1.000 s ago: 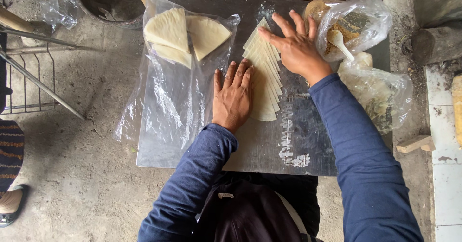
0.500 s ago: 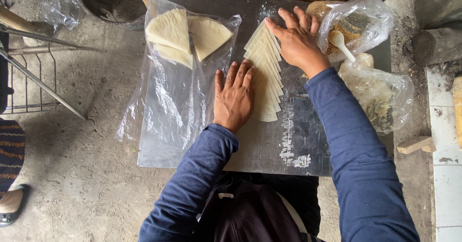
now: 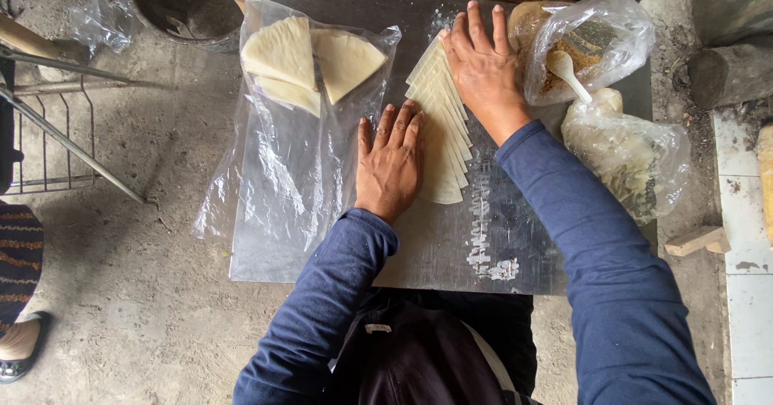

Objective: The person separates triangular pastry sheets, then uses a spoon to scoop a grainy filling onto each sheet. They fold the sheets into triangular samosa shapes and place them on the table. The process is repeated for several units.

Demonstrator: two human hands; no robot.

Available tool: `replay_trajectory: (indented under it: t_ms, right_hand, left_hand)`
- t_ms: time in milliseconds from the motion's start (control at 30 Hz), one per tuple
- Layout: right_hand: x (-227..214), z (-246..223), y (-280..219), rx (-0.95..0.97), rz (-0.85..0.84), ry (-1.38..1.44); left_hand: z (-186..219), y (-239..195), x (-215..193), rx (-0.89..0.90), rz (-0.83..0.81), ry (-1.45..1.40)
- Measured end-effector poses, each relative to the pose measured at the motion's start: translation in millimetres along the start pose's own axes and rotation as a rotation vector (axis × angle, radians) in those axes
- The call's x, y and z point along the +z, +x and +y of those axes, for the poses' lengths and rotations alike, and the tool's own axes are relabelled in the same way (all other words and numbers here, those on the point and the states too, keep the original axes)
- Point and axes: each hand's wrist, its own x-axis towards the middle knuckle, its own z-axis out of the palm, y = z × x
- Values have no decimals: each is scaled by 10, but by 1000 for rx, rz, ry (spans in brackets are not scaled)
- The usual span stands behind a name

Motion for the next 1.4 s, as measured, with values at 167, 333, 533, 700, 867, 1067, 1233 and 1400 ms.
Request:
replay_trajectory:
  t_ms: [167, 333, 533, 700, 867, 1067, 1233, 1400]
  right_hand:
    - [-7, 111, 56, -17, -58, 5]
    - [-24, 77, 77, 182, -48, 599]
    - [-69, 51, 108, 284, -183, 840]
    - [-173, 141, 91, 324, -258, 890]
    - [-347, 234, -96, 258, -182, 842]
    - [-746, 259, -431, 226, -193, 767]
    - [-1229, 328, -840, 283, -222, 998]
    - [-1569, 133, -1133, 252, -85, 1235]
  left_hand:
    - [-4, 0, -8, -3, -12, -14]
    - [-1, 5, -18, 1, -3, -1]
    - [0, -1, -14, 4, 0, 1]
    - [3, 4, -19, -1, 8, -15]
    - [-2, -5, -17, 7, 19, -8]
    - [-9, -1, -6, 2, 0, -25]
    - [-34, -4, 19, 38, 43, -7]
    - [-30, -12, -12, 44, 53, -41]
